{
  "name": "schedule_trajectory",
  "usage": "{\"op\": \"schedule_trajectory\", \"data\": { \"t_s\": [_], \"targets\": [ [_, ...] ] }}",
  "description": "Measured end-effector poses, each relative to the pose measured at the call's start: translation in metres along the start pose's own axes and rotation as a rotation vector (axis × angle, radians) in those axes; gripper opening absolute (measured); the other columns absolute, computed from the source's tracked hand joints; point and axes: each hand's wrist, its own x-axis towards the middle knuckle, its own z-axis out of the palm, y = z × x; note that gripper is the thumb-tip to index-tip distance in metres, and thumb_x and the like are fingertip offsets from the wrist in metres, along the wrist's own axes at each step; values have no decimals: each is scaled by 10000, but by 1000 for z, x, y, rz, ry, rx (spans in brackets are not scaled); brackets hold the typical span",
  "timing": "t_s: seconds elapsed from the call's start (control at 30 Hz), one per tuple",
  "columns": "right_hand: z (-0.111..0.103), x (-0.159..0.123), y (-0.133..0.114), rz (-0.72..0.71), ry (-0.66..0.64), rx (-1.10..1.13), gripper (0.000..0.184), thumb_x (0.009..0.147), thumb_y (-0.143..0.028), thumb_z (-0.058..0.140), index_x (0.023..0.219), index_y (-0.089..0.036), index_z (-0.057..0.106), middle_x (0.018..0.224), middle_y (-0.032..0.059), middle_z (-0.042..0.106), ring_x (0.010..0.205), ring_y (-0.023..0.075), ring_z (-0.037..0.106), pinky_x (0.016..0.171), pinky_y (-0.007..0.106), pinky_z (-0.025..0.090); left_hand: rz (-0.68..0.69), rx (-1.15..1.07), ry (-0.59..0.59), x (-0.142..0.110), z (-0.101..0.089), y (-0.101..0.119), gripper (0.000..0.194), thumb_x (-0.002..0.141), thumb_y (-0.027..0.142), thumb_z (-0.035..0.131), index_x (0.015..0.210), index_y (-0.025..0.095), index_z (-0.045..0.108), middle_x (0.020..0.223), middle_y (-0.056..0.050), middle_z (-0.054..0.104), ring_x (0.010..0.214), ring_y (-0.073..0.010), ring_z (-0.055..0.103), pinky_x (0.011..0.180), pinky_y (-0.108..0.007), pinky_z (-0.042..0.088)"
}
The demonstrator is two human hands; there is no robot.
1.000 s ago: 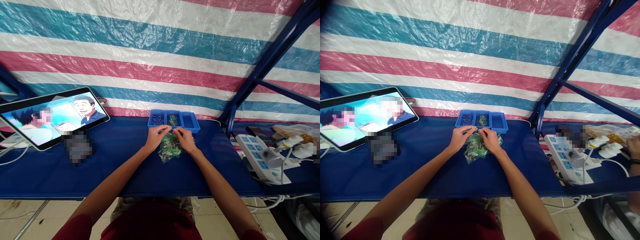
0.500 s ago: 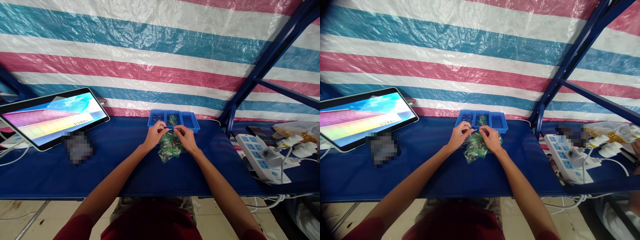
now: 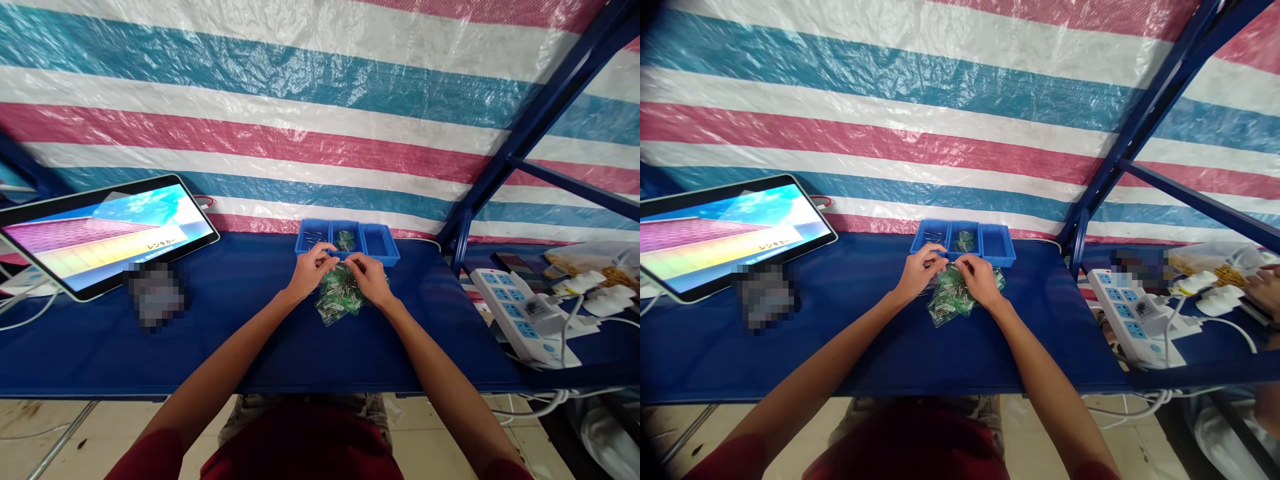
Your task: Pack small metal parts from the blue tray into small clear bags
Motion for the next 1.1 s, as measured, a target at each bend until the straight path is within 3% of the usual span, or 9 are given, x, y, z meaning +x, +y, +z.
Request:
{"op": "schedule_trajectory", "data": {
  "t_s": [0.13,0.23,0.43,0.7,0.9,1.1],
  "targets": [
    [-1,1,1,14,46,-3,380,938,-465,421,751,-179,588,588,-18,506,555,121,469,578,241,365,-33,-104,37,2,1,-3,293,799,442,646,847,154,675,786,-58,711,665,-165,664,589,-245,521],
    [0,0,1,22,33,17,415,946,-473,402,702,-181,567,564,-22,485,539,117,459,570,241,356,-60,-132,61,3,1,-3,259,790,410,661,786,154,692,698,-35,690,599,-147,632,535,-229,497],
    [1,0,0,-6,-14,66,320,888,-470,525,814,-177,631,692,2,599,553,117,487,567,242,373,-31,23,151,2,-1,2,249,833,354,620,688,154,658,585,12,614,506,-96,550,541,-206,451],
    [3,0,0,4,-8,23,383,927,-462,436,749,-178,622,610,-3,560,553,131,492,580,245,372,-48,-102,148,-2,11,-1,264,805,416,664,775,157,706,688,-21,693,560,-129,613,508,-216,468],
    [1,1,2,98,90,2,386,934,-452,423,800,-173,653,597,-16,548,537,123,486,567,243,355,111,82,209,-4,4,1,270,916,378,537,891,183,722,891,-38,749,681,-139,687,651,-245,550],
    [0,1,5,81,89,-38,387,927,-449,420,801,-174,661,611,-9,569,553,128,504,575,246,370,426,472,418,13,-23,-7,221,922,330,551,925,188,720,923,-55,751,909,-192,694,860,-345,534]
  ]
}}
